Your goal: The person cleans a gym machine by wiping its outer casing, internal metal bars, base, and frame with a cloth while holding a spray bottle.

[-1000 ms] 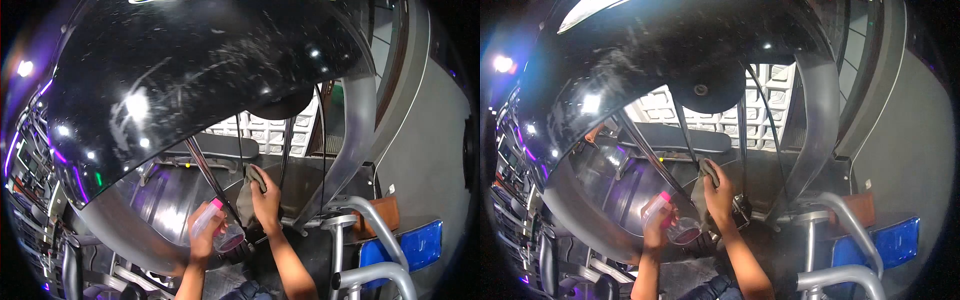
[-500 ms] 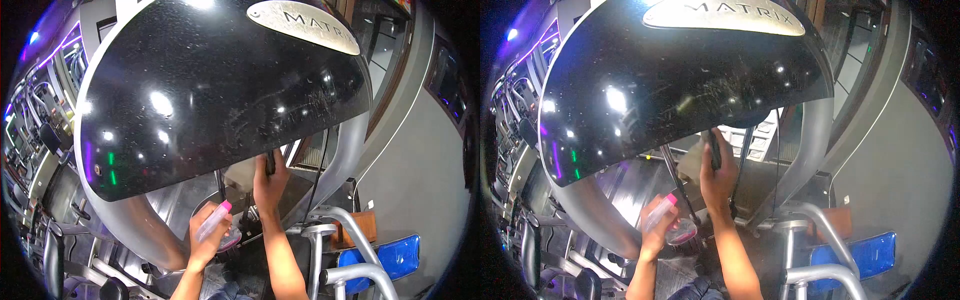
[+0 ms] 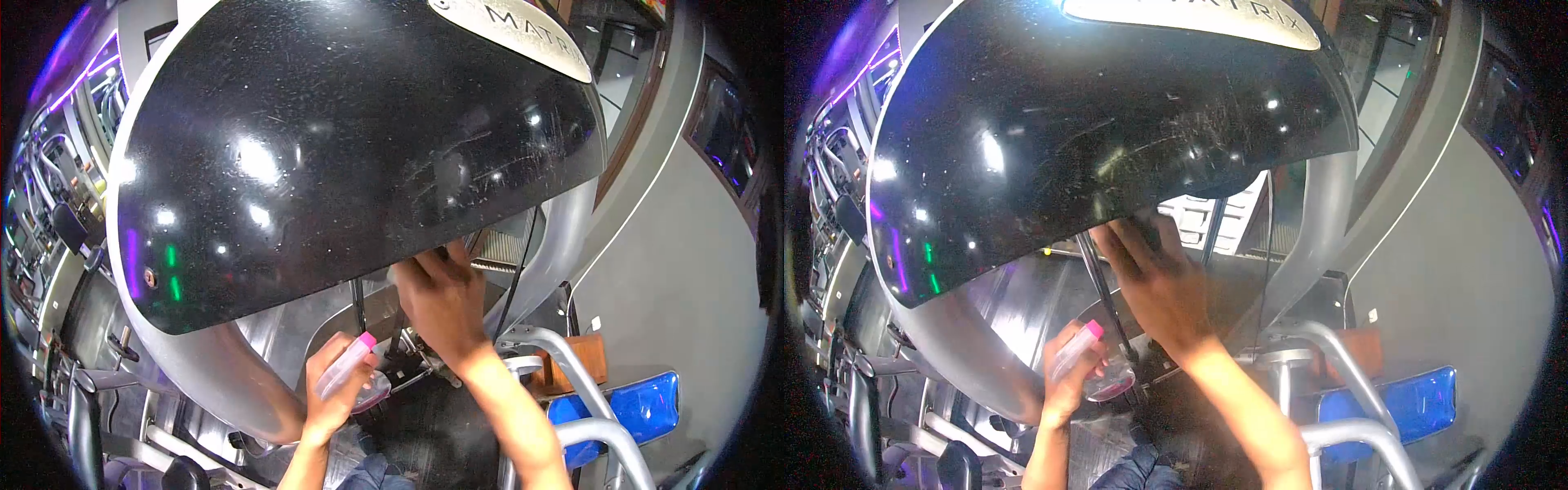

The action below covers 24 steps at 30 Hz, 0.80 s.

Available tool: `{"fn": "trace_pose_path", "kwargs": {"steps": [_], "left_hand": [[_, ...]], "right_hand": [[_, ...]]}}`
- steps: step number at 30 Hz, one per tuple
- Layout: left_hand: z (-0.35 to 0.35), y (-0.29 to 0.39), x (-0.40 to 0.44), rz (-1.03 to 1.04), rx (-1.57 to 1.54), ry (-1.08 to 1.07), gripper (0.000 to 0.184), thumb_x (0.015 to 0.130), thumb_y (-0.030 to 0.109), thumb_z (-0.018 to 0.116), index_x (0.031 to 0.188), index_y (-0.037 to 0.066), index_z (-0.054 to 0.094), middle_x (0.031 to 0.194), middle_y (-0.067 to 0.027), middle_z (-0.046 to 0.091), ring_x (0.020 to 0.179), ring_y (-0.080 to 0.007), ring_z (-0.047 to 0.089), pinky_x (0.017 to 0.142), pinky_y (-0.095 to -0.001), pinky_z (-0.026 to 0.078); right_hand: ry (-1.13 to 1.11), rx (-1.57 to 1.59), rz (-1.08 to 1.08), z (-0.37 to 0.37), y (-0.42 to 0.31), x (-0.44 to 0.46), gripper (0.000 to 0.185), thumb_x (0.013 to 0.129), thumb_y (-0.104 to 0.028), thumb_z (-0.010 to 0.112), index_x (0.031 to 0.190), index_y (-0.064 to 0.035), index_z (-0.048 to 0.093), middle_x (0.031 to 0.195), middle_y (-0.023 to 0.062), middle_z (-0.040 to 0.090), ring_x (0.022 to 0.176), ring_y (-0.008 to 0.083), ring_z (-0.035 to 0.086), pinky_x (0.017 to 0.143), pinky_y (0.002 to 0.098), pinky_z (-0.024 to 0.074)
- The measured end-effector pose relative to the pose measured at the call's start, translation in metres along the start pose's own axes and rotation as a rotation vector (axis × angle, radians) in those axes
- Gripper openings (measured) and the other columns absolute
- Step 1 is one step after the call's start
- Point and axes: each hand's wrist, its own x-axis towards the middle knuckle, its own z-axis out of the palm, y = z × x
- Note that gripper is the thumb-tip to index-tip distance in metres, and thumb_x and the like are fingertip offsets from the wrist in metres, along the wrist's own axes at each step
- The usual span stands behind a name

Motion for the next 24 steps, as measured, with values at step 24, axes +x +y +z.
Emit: {"fn": "trace_pose_path", "kwargs": {"steps": [24], "left_hand": [[0.0,-0.014,-0.002,-0.092,-0.053,-0.067,0.013,0.085,0.01,0.064,0.086,-0.002,0.064,0.08,-0.0078,0.064,0.063,-0.0123,0.06,0.059,-0.0243,0.046]], "right_hand": [[-0.299,-0.094,0.136,0.083,0.045,-0.108,0.021,0.087,-0.015,0.064,0.107,-0.0135,0.068,0.123,-0.0021,0.061,0.11,0.0251,0.059,0.072,0.0323,0.0619]]}}
